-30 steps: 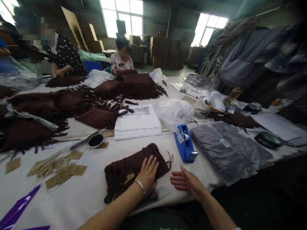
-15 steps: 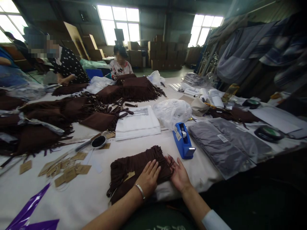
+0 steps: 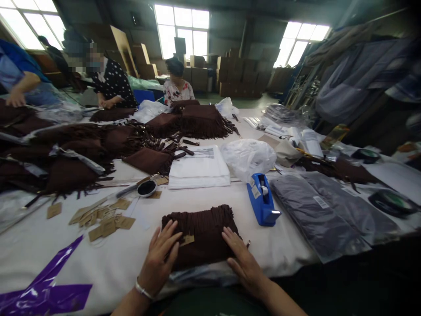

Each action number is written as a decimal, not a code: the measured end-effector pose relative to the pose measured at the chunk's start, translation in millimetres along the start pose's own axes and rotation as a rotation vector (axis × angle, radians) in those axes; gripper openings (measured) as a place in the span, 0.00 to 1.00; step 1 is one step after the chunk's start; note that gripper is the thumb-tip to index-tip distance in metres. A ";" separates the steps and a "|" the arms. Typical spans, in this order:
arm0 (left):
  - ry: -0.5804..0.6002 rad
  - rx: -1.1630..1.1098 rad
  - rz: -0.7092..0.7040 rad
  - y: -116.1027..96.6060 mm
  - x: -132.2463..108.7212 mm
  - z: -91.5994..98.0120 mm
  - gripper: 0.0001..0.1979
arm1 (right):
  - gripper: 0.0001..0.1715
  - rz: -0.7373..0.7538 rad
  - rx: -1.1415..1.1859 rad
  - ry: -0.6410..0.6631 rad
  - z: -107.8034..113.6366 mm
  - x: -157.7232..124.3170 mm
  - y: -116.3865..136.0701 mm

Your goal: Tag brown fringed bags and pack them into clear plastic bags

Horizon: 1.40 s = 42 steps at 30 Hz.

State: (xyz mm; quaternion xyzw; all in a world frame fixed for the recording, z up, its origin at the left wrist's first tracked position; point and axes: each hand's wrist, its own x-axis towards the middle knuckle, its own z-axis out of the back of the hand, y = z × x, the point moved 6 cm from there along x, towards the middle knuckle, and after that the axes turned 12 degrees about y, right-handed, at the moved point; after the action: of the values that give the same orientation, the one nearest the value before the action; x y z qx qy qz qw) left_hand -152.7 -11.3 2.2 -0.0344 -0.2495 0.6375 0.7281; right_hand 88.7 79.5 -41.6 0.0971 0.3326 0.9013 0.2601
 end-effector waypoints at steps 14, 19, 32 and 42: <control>0.423 -0.115 0.071 43.3 24.2 -45.1 0.22 | 0.27 0.065 -0.005 0.044 24.8 116.8 -24.0; 0.433 -0.193 0.038 20.9 -6.1 -39.1 0.24 | 0.30 0.091 -0.193 0.135 -6.5 101.8 -9.1; 0.213 0.294 0.674 208.6 91.6 51.4 0.11 | 0.36 0.201 -0.443 0.017 -18.2 99.8 -22.9; 0.348 0.353 0.611 219.3 163.0 38.2 0.11 | 0.37 0.386 -0.654 -0.217 -9.1 107.9 -19.3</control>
State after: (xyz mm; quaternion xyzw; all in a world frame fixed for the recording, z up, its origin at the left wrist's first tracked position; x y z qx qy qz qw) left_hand -357.8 173.2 6.9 -0.0888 0.0127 0.8427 0.5308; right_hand 2.1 144.5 -60.8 0.1646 -0.0260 0.9765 0.1365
